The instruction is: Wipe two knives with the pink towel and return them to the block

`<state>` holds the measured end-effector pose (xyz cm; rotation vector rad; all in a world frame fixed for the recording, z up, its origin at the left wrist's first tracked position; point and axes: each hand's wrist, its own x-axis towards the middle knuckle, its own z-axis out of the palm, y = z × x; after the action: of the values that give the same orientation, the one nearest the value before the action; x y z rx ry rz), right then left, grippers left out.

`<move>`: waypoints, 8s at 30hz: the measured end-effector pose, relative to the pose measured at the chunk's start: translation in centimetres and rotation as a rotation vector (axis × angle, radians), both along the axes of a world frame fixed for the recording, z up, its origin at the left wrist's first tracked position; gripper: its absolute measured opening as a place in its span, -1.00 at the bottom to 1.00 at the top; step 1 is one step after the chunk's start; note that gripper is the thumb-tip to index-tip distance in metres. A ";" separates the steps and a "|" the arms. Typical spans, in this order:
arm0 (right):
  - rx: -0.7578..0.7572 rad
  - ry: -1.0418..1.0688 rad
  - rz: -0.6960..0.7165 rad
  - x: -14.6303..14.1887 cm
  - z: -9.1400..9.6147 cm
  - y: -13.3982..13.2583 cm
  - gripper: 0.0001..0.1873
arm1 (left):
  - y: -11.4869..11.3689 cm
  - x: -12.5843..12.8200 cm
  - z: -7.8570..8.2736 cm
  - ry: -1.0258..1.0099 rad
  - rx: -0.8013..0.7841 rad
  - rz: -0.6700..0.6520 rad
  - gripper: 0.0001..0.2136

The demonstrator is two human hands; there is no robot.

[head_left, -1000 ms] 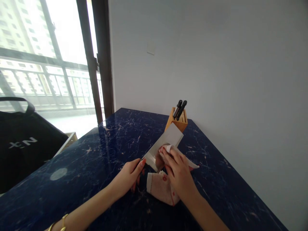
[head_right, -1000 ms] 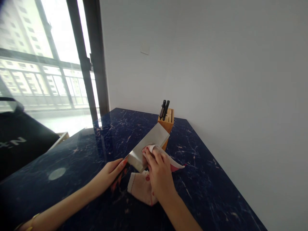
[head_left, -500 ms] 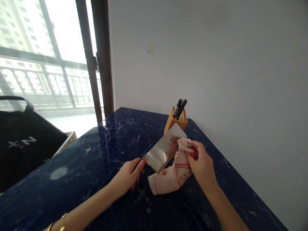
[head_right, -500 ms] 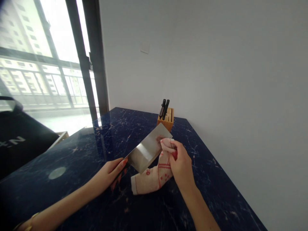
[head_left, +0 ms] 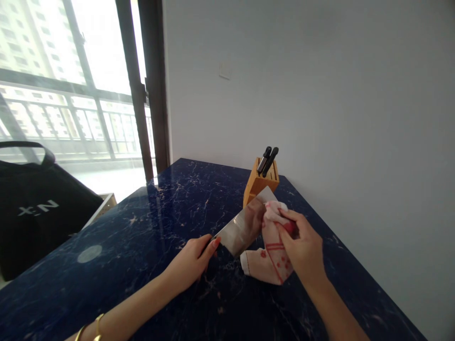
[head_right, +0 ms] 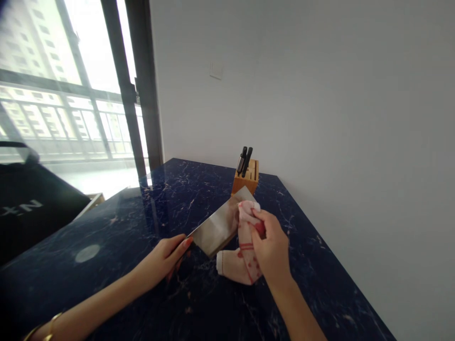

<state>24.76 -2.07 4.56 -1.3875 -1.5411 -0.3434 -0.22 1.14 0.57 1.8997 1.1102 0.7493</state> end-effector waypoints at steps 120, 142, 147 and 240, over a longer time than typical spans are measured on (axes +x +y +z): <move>-0.354 -0.167 0.345 -8.5 -2.0 -2.2 -0.67 | -1.2 0.3 1.4 -0.034 -0.099 -0.046 -0.42; -0.384 -0.054 0.388 -8.8 -1.1 -2.5 -0.67 | -1.2 0.2 0.2 -0.104 -0.149 -0.037 -0.44; -0.437 -0.058 0.370 -8.1 -1.4 -2.4 -0.71 | -0.9 0.2 -0.3 -0.107 -0.146 -0.032 -0.45; -0.334 0.033 0.419 -9.3 -1.5 -2.3 -0.81 | -1.3 0.4 0.7 -0.157 -0.171 -0.042 -0.52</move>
<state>15.47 -4.38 3.06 -1.2630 -1.8703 0.2009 0.19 -0.20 1.30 1.6863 1.0008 0.7428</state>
